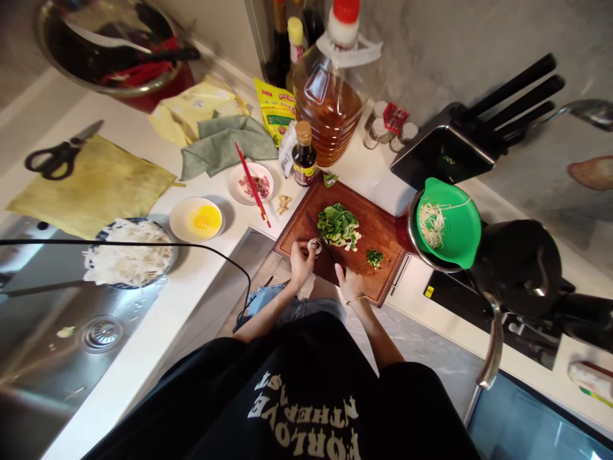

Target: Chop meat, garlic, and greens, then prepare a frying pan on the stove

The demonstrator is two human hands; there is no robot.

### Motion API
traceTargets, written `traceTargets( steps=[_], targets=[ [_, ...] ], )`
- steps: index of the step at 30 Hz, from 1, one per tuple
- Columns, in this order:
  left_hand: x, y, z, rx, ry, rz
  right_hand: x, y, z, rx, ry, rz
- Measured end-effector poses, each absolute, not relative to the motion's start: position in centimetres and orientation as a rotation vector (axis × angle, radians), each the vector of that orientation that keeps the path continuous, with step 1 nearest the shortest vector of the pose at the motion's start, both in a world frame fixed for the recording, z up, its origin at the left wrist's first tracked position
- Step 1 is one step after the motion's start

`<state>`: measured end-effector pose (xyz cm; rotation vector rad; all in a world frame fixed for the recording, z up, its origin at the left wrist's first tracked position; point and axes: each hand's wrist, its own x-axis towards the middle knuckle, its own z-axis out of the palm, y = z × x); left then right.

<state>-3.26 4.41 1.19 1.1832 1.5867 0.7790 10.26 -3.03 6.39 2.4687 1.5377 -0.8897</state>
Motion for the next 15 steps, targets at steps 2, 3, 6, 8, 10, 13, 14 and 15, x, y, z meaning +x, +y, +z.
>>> traceTargets(
  steps=[2,3,6,8,10,13,14,15],
  targets=[
    [-3.3,4.4,1.2,1.160,1.580,0.782,10.5,-3.1,7.4,2.453,1.532,-0.878],
    [-3.2,4.4,1.2,1.147,1.578,0.786,10.6,-3.2,8.0,2.436,1.529,-0.874],
    [-3.2,4.4,1.1,1.115,1.570,0.797,10.8,-3.4,9.8,2.368,1.506,-0.873],
    [-3.1,4.3,1.0,1.105,1.572,0.795,10.9,-3.5,10.4,2.324,1.485,-0.874],
    [-3.1,4.3,0.9,1.107,1.584,0.791,10.8,-3.6,10.6,2.304,1.472,-0.872],
    [-3.0,4.2,0.8,1.134,1.591,0.795,10.4,-3.4,9.8,2.302,1.458,-0.873],
    [-3.0,4.2,0.7,1.145,1.591,0.799,10.3,-3.3,9.3,2.300,1.446,-0.878],
    [-3.1,4.2,0.7,1.156,1.593,0.804,10.2,-3.2,8.7,2.302,1.437,-0.883]
  ],
)
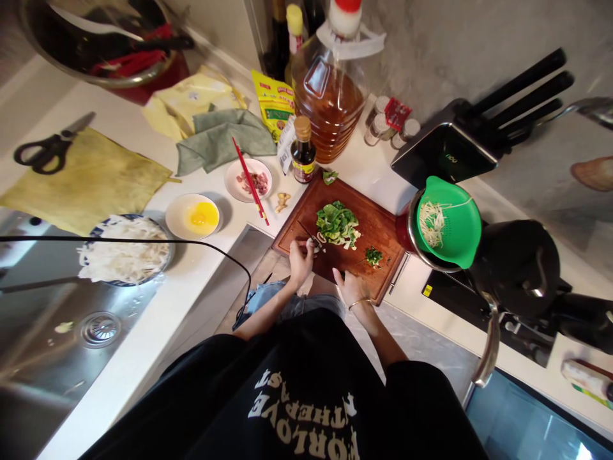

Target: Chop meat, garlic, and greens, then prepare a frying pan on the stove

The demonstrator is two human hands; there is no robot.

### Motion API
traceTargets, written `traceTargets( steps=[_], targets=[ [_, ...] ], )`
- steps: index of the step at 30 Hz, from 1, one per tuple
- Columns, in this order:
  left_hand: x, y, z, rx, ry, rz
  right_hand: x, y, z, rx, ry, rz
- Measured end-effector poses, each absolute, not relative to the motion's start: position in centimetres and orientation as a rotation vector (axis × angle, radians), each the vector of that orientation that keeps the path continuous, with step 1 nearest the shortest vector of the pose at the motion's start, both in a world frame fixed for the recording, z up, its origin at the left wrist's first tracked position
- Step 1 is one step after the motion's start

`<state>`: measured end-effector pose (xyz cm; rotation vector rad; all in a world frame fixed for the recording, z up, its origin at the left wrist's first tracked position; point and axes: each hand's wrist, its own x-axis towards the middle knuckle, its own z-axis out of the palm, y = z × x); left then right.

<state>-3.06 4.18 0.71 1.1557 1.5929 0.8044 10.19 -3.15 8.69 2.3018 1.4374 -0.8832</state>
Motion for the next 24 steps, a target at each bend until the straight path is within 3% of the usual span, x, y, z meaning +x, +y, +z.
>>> traceTargets(
  steps=[7,17,24],
  targets=[
    [-3.1,4.0,0.5,1.204,1.599,0.881,10.3,-3.1,5.4,2.461,1.503,-0.910],
    [-2.9,3.8,-0.3,1.135,1.616,0.895,10.9,-4.2,9.7,2.330,1.549,-0.844],
    [-3.1,3.6,0.0,1.236,1.627,0.900,10.4,-3.8,8.7,2.259,1.471,-0.856]
  ],
)
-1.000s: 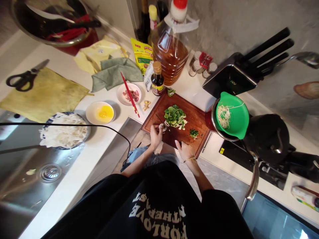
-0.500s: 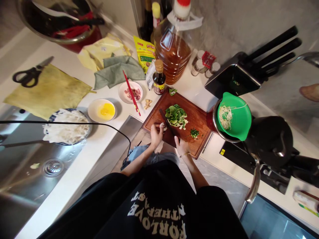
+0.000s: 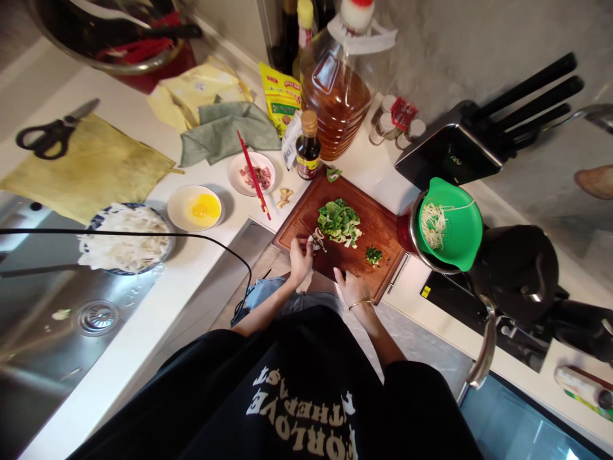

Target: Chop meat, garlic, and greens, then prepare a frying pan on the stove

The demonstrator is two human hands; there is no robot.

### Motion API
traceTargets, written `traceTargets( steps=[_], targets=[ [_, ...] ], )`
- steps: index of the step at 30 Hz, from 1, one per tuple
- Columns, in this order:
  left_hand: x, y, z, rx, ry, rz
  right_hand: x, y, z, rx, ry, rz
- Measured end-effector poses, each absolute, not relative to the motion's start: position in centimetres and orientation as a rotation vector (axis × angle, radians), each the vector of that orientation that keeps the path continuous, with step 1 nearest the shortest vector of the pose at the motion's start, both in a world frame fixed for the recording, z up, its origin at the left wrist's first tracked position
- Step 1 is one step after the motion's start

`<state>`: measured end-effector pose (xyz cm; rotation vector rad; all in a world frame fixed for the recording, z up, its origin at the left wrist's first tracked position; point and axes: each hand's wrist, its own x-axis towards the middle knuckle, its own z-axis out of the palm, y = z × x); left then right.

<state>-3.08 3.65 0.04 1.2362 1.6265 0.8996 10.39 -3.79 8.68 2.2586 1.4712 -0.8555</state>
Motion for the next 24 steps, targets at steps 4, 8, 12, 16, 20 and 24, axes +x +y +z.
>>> traceTargets(
  steps=[4,8,12,16,20,24],
  targets=[
    [-3.3,3.7,0.1,1.309,1.633,0.885,9.5,-3.4,6.7,2.320,1.462,-0.840],
    [-3.5,3.8,0.1,1.351,1.621,0.899,9.5,-3.7,5.6,2.446,1.551,-0.913],
    [-3.5,3.8,0.3,1.330,1.633,0.914,10.1,-4.1,6.7,2.489,1.571,-0.872],
    [-3.4,3.8,0.0,1.233,1.603,0.959,10.1,-4.3,8.9,2.398,1.570,-0.846],
    [-3.3,3.8,-0.2,1.176,1.583,0.974,9.5,-4.2,10.4,2.293,1.468,-0.843],
    [-3.3,3.9,0.0,1.183,1.582,0.945,9.2,-3.9,10.8,2.250,1.443,-0.859]
  ],
)
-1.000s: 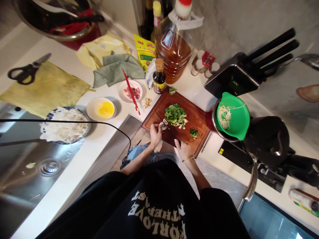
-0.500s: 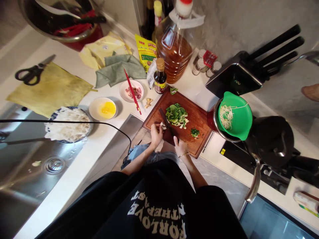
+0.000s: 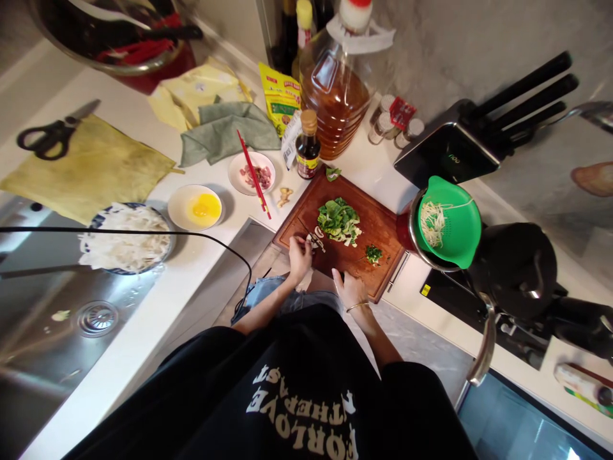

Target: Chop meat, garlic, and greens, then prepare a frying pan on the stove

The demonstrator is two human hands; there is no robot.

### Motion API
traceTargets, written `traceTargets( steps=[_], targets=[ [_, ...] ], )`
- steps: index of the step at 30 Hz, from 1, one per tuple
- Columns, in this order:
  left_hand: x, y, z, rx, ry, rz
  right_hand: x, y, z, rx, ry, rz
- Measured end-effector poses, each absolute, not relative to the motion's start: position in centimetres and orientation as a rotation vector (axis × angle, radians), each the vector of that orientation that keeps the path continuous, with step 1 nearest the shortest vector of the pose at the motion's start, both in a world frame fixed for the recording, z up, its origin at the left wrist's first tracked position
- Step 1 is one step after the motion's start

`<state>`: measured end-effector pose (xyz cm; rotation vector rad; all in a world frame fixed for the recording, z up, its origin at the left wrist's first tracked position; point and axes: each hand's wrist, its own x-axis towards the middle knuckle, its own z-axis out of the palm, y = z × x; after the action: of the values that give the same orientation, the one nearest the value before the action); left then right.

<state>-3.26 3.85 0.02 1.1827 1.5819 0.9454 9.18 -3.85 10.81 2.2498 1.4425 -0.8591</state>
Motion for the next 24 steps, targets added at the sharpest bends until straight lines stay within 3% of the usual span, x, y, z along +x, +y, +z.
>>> traceTargets(
  steps=[12,24],
  targets=[
    [-4.0,4.2,0.2,1.270,1.569,0.903,8.7,-2.1,6.3,2.428,1.497,-0.917],
    [-3.9,4.1,-0.1,1.194,1.530,0.918,8.4,-4.4,10.1,2.333,1.483,-0.822]
  ],
)
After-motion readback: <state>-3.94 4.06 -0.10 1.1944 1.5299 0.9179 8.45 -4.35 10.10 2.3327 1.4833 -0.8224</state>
